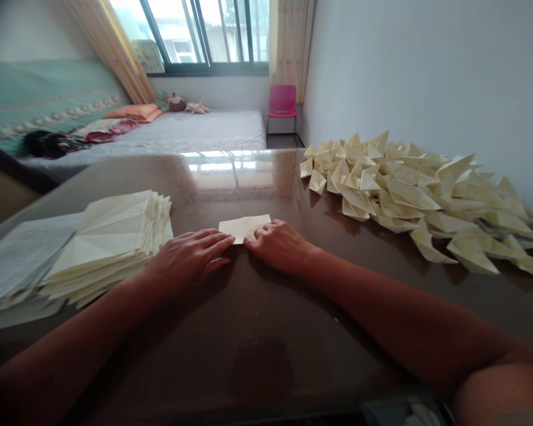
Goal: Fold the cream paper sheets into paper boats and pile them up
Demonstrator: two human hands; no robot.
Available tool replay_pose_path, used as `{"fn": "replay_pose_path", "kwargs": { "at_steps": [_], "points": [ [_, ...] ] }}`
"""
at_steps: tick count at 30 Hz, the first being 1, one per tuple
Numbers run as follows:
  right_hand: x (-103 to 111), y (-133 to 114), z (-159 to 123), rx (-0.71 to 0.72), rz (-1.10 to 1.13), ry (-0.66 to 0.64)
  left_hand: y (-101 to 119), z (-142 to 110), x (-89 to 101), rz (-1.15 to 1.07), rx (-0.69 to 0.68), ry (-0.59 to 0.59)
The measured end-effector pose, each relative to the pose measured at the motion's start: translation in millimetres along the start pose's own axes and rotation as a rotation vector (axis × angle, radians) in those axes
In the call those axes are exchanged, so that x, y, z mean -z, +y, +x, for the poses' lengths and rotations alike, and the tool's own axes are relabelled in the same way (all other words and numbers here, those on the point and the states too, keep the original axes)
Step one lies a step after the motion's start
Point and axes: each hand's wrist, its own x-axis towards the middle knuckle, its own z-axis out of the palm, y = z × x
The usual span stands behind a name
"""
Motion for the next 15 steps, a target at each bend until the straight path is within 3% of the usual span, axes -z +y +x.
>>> {"fn": "replay_pose_path", "kwargs": {
  "at_steps": [5, 10, 15],
  "points": [
    [2.2, 8.9, -1.2, 0.026, 0.051, 0.0, -7.2, 1.2, -2.2, -0.126, 0.02, 0.045],
    [10.9, 25.5, -5.1, 0.181, 0.291, -0.013, 5.3, 2.2, 7.9, -0.307, -0.121, -0.074],
    [10.0, 36.5, -4.7, 0.27, 0.616, -0.082, 23.1, 4.0, 14.1, -0.431, -0.084, -0.141]
  ]
}}
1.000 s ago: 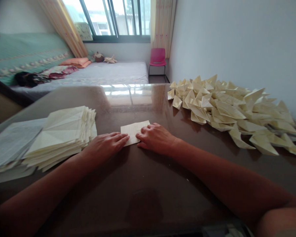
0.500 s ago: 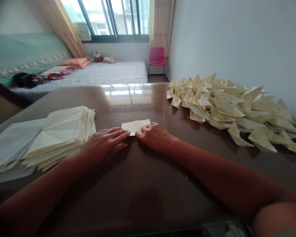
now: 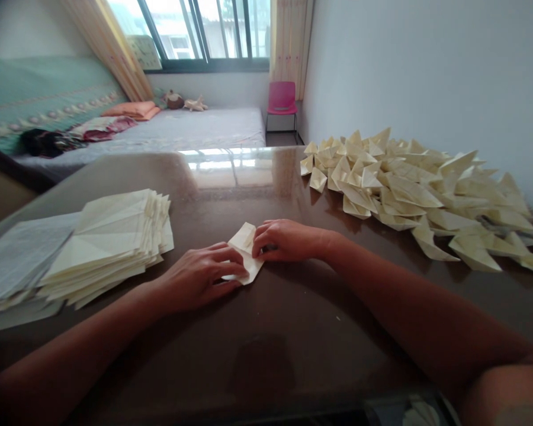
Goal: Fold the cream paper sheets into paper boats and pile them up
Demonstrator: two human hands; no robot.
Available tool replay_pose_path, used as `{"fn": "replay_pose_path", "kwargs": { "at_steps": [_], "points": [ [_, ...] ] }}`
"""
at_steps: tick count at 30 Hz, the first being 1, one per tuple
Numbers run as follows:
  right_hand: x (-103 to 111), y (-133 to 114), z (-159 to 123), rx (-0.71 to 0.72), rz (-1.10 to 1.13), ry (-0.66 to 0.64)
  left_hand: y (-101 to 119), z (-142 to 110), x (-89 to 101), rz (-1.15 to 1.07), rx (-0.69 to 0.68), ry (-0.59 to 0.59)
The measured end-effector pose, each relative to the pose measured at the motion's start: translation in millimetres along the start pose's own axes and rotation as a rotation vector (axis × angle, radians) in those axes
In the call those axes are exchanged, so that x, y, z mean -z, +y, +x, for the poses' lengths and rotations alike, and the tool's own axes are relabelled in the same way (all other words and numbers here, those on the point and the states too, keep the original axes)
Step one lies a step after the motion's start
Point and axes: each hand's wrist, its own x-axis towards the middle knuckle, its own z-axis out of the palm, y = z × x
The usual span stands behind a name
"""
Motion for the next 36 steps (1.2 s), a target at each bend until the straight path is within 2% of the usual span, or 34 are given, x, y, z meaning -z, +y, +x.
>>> {"fn": "replay_pose_path", "kwargs": {
  "at_steps": [3, 7, 14, 23, 31, 36],
  "points": [
    [0.4, 3.1, 0.5, -0.001, 0.081, -0.027, -2.6, 1.9, -4.0, -0.075, 0.05, 0.019],
    [0.5, 3.1, 1.0, -0.007, 0.121, -0.059, -10.5, 5.9, -11.2, -0.153, 0.214, 0.076],
    [-12.9, -2.4, 7.8, -0.179, 0.079, -0.002, -13.3, 11.0, -14.0, -0.135, 0.44, 0.09],
    [-20.0, -17.2, 10.5, -0.336, -0.063, 0.046, -14.6, 10.8, -11.8, -0.165, 0.547, 0.021],
    [-19.2, -20.7, 13.3, -0.444, -0.104, 0.017, -14.4, 12.3, -14.9, -0.191, 0.568, 0.047],
    [-20.0, -21.1, 14.2, -0.484, -0.097, 0.022, -13.1, 13.2, -15.1, -0.118, 0.559, 0.03]
  ]
}}
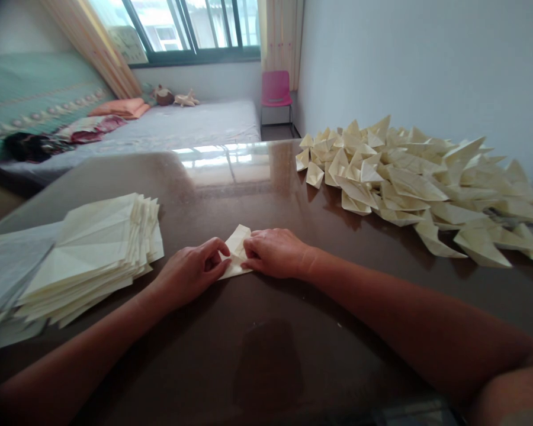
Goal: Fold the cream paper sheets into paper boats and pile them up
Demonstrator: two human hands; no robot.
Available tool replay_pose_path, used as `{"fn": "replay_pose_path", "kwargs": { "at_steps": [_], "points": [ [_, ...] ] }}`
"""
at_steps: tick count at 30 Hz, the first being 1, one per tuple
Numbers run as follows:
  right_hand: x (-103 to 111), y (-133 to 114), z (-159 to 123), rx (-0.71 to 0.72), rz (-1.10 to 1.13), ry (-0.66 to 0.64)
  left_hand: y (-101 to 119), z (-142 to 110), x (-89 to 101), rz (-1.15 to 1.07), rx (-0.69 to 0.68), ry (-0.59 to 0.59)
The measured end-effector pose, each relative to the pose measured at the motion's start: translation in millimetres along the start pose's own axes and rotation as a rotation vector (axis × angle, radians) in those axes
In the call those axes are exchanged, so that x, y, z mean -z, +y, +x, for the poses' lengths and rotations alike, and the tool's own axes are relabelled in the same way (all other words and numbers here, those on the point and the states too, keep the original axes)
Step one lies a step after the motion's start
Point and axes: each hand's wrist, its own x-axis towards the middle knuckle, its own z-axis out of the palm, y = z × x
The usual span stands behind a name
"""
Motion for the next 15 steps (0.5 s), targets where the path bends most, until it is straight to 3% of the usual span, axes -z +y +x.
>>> {"fn": "replay_pose_path", "kwargs": {
  "at_steps": [4, 7, 11, 13, 15],
  "points": [
    [-0.7, 0.8, 0.8, -0.038, 0.018, -0.004, -0.5, -1.3, -1.4, 0.087, -0.017, 0.022],
    [-0.4, 0.3, 0.3, -0.026, 0.02, 0.008, -0.6, -3.0, -1.4, 0.192, -0.067, 0.111],
    [0.4, -0.6, -0.7, 0.003, -0.007, 0.02, 4.3, -7.5, -4.2, 0.28, -0.332, 0.248],
    [0.3, -0.6, -0.7, 0.006, -0.028, 0.025, 7.9, -10.9, -9.6, 0.306, -0.433, 0.202],
    [0.0, -0.3, -0.4, 0.002, -0.041, 0.03, 10.4, -14.7, -16.2, 0.348, -0.441, 0.127]
  ]
}}
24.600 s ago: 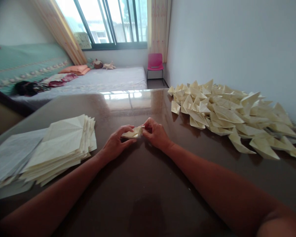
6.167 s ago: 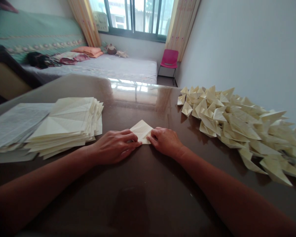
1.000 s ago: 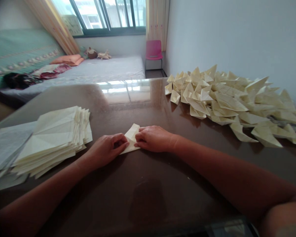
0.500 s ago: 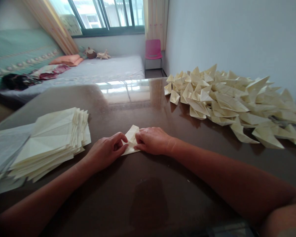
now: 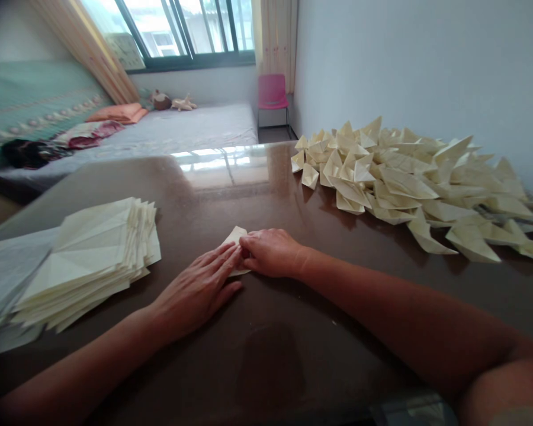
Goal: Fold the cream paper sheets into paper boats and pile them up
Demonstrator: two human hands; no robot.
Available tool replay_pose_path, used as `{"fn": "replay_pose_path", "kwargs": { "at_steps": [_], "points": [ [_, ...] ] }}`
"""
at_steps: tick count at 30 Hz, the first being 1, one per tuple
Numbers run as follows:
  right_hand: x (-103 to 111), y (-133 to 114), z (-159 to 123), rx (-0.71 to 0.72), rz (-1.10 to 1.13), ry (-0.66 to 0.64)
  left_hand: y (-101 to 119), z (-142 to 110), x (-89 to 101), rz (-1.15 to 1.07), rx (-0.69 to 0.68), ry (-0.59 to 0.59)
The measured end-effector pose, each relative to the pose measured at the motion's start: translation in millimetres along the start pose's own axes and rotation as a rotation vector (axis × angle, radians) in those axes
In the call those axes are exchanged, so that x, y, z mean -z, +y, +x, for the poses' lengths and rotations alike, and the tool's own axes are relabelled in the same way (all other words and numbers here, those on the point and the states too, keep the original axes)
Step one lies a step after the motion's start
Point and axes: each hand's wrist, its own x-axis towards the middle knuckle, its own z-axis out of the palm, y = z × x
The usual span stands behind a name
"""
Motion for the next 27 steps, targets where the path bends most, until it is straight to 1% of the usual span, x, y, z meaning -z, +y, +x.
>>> {"fn": "replay_pose_path", "kwargs": {
  "at_steps": [4, 10, 13, 16, 21, 25, 27],
  "points": [
    [-0.7, 2.0, 0.5, -0.006, 0.002, -0.007, 4.0, -5.8, -5.9, 0.036, -0.022, -0.123],
    [5.3, 10.9, 1.5, 0.061, 0.057, -0.095, 1.3, -8.3, -0.8, 0.058, -0.037, -0.201],
    [10.5, 15.5, 0.7, 0.102, 0.076, -0.136, 0.4, -8.0, 3.1, 0.035, -0.04, -0.246],
    [12.9, 18.8, -0.9, 0.118, 0.105, -0.146, -2.7, -8.1, 6.7, -0.009, -0.078, -0.287],
    [9.0, 26.0, -0.4, 0.11, 0.177, -0.12, -8.5, -9.8, 8.4, -0.055, -0.122, -0.292],
    [8.4, 30.1, 0.9, 0.142, 0.275, -0.134, -11.8, -8.8, 6.6, -0.052, -0.112, -0.237],
    [10.7, 27.6, -0.3, 0.166, 0.264, -0.123, -13.8, -6.2, 5.3, -0.054, -0.107, -0.194]
  ]
}}
